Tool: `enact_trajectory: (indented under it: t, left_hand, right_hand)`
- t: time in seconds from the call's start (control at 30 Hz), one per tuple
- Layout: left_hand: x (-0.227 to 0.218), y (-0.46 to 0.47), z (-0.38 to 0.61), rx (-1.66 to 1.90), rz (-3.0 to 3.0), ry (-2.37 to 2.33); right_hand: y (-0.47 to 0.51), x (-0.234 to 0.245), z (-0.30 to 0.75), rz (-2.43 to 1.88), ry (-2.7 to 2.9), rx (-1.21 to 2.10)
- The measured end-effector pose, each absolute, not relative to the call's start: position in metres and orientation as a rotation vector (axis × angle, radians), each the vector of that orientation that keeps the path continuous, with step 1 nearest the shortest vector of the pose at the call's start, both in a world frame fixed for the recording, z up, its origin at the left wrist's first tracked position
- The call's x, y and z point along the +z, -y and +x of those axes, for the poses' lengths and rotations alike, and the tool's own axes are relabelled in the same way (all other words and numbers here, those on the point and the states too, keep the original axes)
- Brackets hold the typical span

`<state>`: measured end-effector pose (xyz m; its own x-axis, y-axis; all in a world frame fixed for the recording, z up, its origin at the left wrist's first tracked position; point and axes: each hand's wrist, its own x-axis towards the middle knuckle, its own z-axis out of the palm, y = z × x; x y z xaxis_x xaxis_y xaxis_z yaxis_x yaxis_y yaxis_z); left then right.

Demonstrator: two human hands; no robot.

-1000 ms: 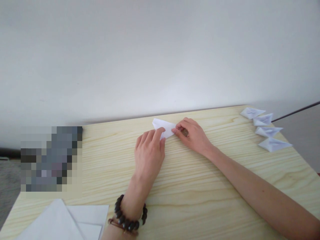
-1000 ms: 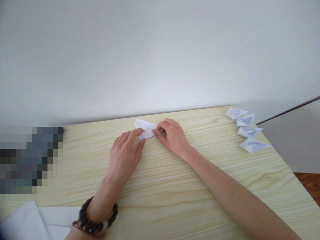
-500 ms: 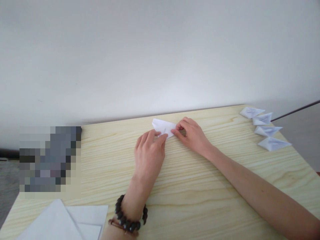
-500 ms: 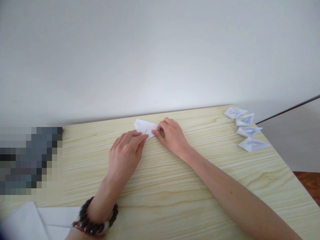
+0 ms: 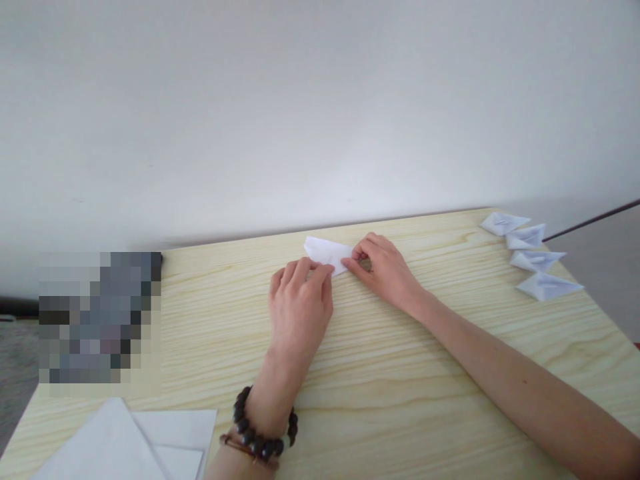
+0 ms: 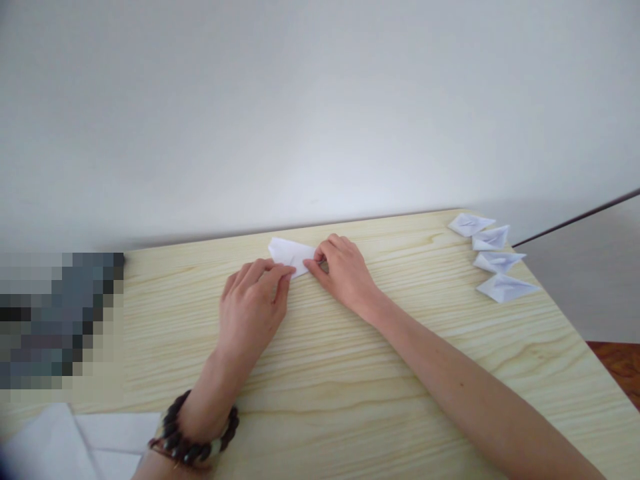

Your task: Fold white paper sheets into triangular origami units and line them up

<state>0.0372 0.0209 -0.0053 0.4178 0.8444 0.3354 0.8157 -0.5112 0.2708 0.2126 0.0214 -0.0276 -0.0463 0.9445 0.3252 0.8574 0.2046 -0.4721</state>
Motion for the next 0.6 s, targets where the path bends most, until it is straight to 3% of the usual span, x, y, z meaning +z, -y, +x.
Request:
enact_trajectory:
  t: [0.6]
  left_hand:
    - [-0.0036, -0.0242, 0.0399, 0.637, 2.464, -1.572]
  right_hand:
    - [-0.0219, -0.0281, 0.2121, -1.682, 1.901, 0.216]
